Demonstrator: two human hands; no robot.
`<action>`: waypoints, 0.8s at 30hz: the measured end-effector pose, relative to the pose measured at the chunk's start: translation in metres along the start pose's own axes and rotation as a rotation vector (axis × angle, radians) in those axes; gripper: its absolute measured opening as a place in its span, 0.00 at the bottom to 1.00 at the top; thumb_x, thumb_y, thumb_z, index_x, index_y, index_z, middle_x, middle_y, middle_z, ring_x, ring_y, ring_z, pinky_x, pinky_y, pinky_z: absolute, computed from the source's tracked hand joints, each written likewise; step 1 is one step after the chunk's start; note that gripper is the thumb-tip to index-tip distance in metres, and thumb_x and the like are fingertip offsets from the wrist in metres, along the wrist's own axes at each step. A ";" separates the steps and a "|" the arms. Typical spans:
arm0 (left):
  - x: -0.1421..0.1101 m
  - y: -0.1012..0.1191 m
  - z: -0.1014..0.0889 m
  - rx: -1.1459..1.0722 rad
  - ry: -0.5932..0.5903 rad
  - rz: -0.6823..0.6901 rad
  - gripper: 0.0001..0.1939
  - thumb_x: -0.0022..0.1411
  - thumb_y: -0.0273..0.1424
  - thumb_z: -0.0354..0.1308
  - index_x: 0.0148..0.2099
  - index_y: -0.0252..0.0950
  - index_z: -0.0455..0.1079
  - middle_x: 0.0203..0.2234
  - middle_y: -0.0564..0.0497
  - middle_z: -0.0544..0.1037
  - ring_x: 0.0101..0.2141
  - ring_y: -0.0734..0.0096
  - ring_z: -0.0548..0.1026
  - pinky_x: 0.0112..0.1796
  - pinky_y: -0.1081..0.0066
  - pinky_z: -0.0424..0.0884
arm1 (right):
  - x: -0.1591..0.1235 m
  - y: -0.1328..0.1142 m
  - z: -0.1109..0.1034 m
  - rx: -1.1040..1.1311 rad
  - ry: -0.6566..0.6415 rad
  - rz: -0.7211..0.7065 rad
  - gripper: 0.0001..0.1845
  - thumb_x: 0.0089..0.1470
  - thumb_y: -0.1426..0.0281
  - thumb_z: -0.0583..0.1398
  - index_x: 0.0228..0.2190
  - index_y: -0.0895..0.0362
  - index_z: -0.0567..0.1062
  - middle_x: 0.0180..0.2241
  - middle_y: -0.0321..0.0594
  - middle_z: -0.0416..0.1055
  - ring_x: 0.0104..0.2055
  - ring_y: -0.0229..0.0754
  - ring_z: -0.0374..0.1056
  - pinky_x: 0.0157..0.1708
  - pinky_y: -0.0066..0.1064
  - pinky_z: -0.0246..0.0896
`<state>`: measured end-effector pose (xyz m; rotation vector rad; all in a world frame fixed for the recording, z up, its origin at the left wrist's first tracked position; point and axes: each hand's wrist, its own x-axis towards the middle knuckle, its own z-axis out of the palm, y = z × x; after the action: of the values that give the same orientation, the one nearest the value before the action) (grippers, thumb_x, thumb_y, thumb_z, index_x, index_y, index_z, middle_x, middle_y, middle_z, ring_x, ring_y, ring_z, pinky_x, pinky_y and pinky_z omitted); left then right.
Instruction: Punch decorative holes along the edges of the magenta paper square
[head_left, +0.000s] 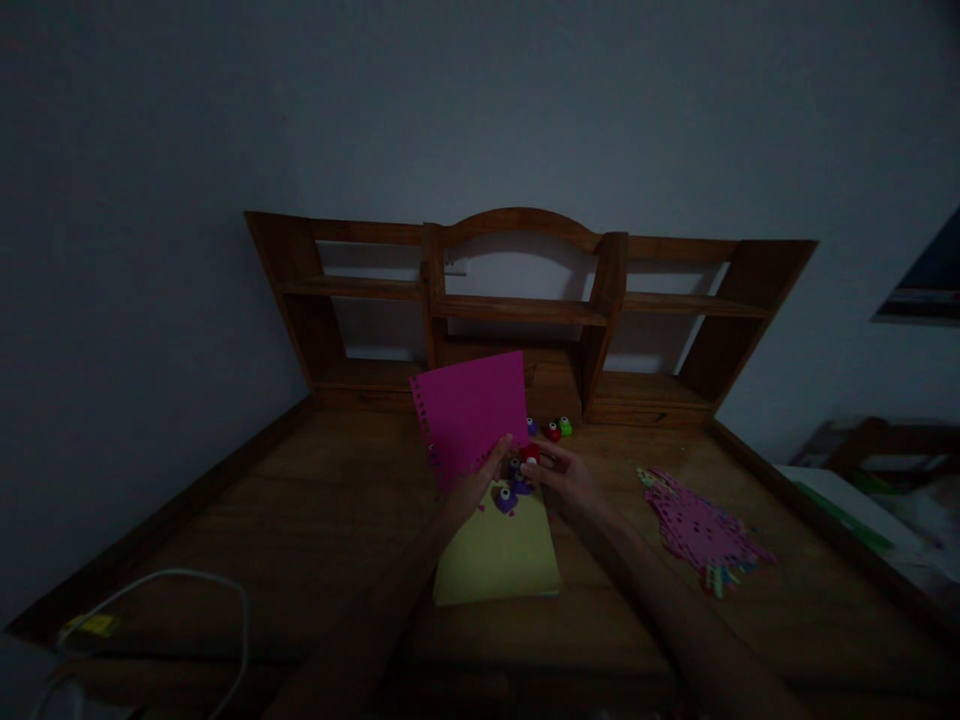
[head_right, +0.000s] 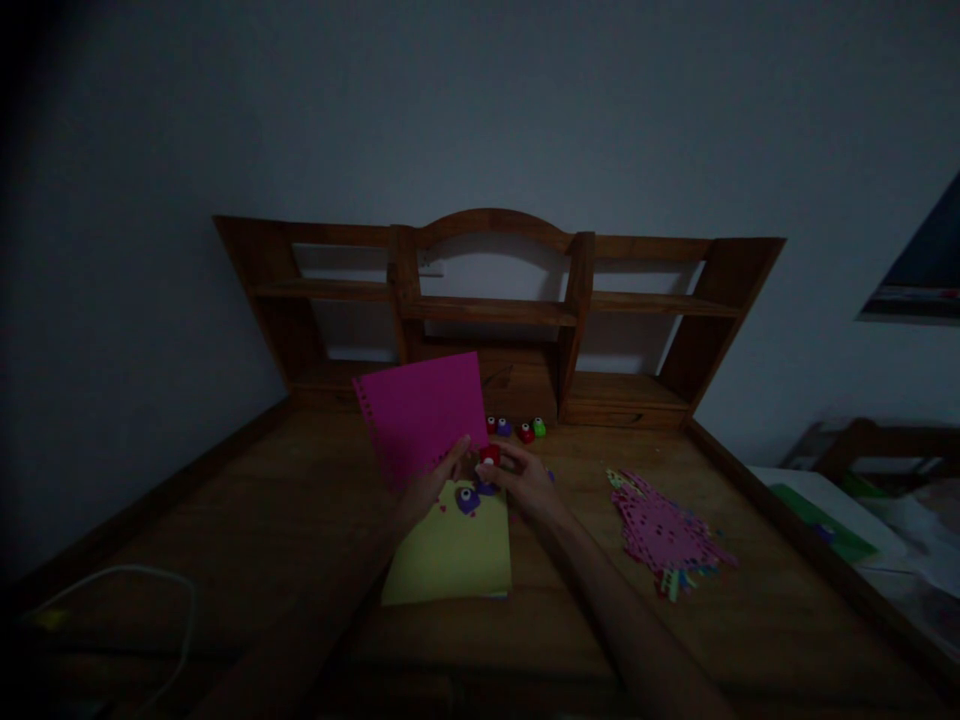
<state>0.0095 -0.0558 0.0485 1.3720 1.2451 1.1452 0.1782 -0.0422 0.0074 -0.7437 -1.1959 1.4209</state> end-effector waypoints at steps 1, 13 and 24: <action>0.000 -0.001 0.000 0.005 0.001 -0.005 0.27 0.58 0.57 0.53 0.39 0.38 0.76 0.35 0.46 0.81 0.40 0.58 0.77 0.47 0.62 0.68 | 0.000 0.001 0.000 0.009 0.008 0.003 0.28 0.40 0.66 0.73 0.46 0.53 0.78 0.44 0.45 0.78 0.42 0.49 0.75 0.43 0.41 0.69; -0.001 -0.006 0.002 0.162 0.056 0.031 0.25 0.56 0.57 0.54 0.37 0.40 0.74 0.33 0.45 0.80 0.42 0.55 0.76 0.42 0.63 0.70 | 0.002 -0.004 -0.001 0.099 -0.001 0.005 0.15 0.46 0.65 0.71 0.37 0.55 0.79 0.28 0.37 0.77 0.28 0.37 0.71 0.31 0.29 0.65; 0.001 -0.010 0.004 0.176 0.130 0.168 0.22 0.57 0.53 0.55 0.33 0.40 0.73 0.31 0.47 0.79 0.38 0.59 0.75 0.45 0.65 0.67 | 0.002 -0.003 -0.003 0.126 0.010 0.027 0.13 0.45 0.67 0.71 0.36 0.55 0.79 0.30 0.37 0.77 0.28 0.37 0.71 0.29 0.27 0.67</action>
<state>0.0119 -0.0540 0.0381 1.5775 1.3705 1.2820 0.1810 -0.0396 0.0096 -0.6811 -1.0809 1.4989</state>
